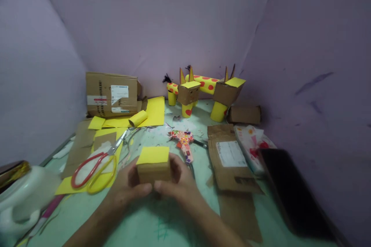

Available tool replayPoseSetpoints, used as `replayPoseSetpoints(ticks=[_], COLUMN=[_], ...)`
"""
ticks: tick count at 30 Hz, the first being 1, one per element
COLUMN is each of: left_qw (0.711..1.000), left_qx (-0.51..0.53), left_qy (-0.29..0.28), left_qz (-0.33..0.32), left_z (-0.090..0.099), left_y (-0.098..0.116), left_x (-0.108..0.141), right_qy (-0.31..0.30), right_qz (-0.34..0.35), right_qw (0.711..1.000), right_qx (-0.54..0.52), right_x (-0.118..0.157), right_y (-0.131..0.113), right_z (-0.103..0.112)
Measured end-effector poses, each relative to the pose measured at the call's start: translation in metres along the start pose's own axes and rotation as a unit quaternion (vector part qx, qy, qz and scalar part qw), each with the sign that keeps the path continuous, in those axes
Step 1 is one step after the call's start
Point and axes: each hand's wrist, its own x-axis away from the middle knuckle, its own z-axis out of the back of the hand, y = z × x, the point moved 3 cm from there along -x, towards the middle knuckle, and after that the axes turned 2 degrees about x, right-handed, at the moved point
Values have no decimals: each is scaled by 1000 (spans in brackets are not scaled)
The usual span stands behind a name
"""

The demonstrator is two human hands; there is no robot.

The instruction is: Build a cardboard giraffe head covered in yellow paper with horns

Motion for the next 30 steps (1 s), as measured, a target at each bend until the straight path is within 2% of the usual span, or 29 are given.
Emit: replayPoseSetpoints(ticks=[3,4,6,8,9,12,16,19,23,25,28,30], left_qw=[995,990,971,946,934,904,891,889,881,880,878,873], left_qx=[-77,-115,-208,-294,-330,-404,-433,-437,-450,-452,-451,-458], left_qy=[54,76,111,125,122,102,85,81,77,79,93,105], left_qz=[-18,-26,-38,-57,-68,-99,-112,-113,-123,-127,-130,-134], left_z=[4,7,10,11,10,4,0,1,3,4,6,7], left_y=[-3,-4,-4,-2,-1,3,5,4,4,5,6,8], left_x=[2,3,6,7,7,6,5,6,7,6,4,3], right_qy=[54,81,97,49,17,-51,-103,-111,-118,-117,-73,-41], right_qz=[64,110,202,255,264,255,250,250,234,228,215,220], right_qw=[987,966,896,829,804,752,700,694,711,729,774,785], right_qx=[138,219,382,495,532,606,661,666,652,635,590,577], right_x=[4,7,11,15,15,15,15,15,15,16,17,18], right_y=[-5,-10,-22,-30,-32,-31,-22,-17,-11,-10,-11,-14], right_z=[9,13,17,15,13,7,-3,-6,-5,-3,3,7])
